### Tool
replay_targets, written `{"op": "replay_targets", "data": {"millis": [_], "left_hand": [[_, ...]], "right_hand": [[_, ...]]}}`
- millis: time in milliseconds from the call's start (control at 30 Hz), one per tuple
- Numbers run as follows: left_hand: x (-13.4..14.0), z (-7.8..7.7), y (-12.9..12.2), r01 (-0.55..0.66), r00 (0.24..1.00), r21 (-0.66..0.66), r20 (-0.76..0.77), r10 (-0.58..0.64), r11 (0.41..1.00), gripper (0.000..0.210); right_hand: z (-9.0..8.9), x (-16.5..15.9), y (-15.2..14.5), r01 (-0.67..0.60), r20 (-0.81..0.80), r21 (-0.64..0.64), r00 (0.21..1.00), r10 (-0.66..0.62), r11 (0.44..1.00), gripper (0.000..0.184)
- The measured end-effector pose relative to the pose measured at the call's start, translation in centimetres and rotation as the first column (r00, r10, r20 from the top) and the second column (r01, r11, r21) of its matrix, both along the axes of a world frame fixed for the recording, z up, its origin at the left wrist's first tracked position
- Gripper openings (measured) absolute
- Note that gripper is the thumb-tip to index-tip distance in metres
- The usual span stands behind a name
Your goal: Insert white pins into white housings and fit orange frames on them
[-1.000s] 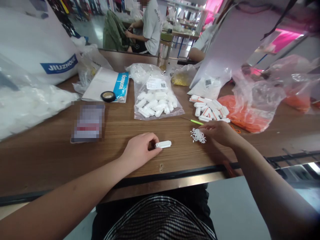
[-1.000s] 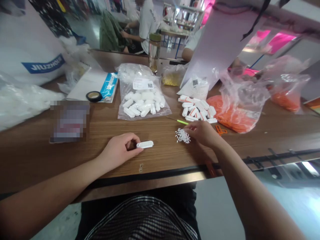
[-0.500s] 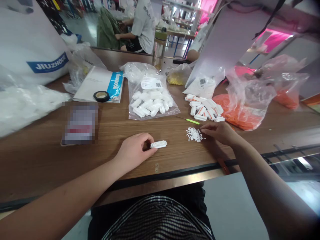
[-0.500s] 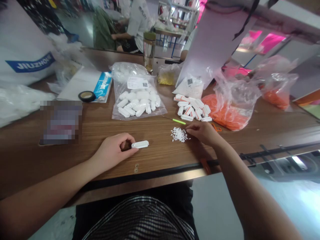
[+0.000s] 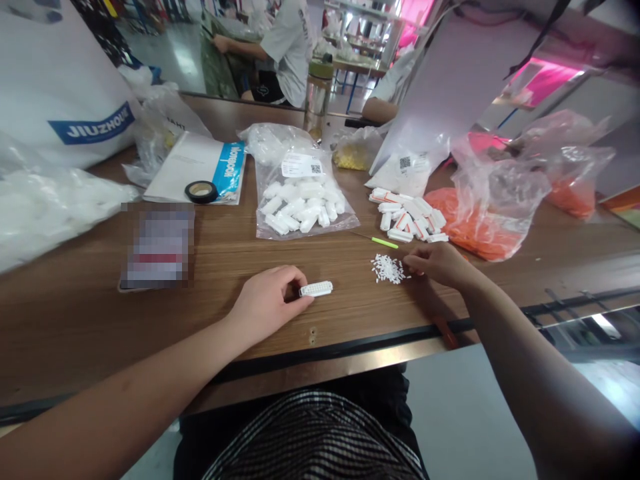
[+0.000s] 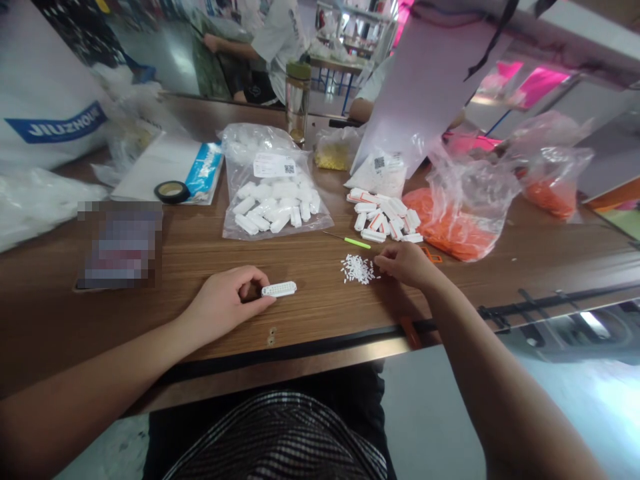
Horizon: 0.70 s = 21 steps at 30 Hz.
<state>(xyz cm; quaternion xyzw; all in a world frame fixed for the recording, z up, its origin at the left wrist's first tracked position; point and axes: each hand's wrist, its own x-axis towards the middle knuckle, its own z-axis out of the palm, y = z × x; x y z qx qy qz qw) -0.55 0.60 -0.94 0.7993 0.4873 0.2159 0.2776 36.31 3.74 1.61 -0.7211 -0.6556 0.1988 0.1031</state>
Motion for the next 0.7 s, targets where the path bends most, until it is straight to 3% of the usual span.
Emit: {"op": "replay_targets", "data": {"millis": [133,433,700], "left_hand": [[0.0,0.0,0.0,-0.003,1.0,-0.005,-0.001,0.003,1.0,0.014],[0.1,0.3,-0.1,-0.003,1.0,-0.012,-0.007,0.003,1.0,0.013],[0.1,0.1,-0.1,0.004,1.0,0.006,0.006,-0.004,1.0,0.014]], "right_hand": [[-0.3,0.6,-0.1,-0.052,-0.128,0.07,0.99,0.061,0.996,0.024],[-1.1,0.8,-0.6,-0.056,-0.048,0.149,0.997,0.064,0.987,0.023],[-0.9,1.1,-0.2,-0.118,-0.02,0.078,0.993,0.12,0.99,0.021]]}}
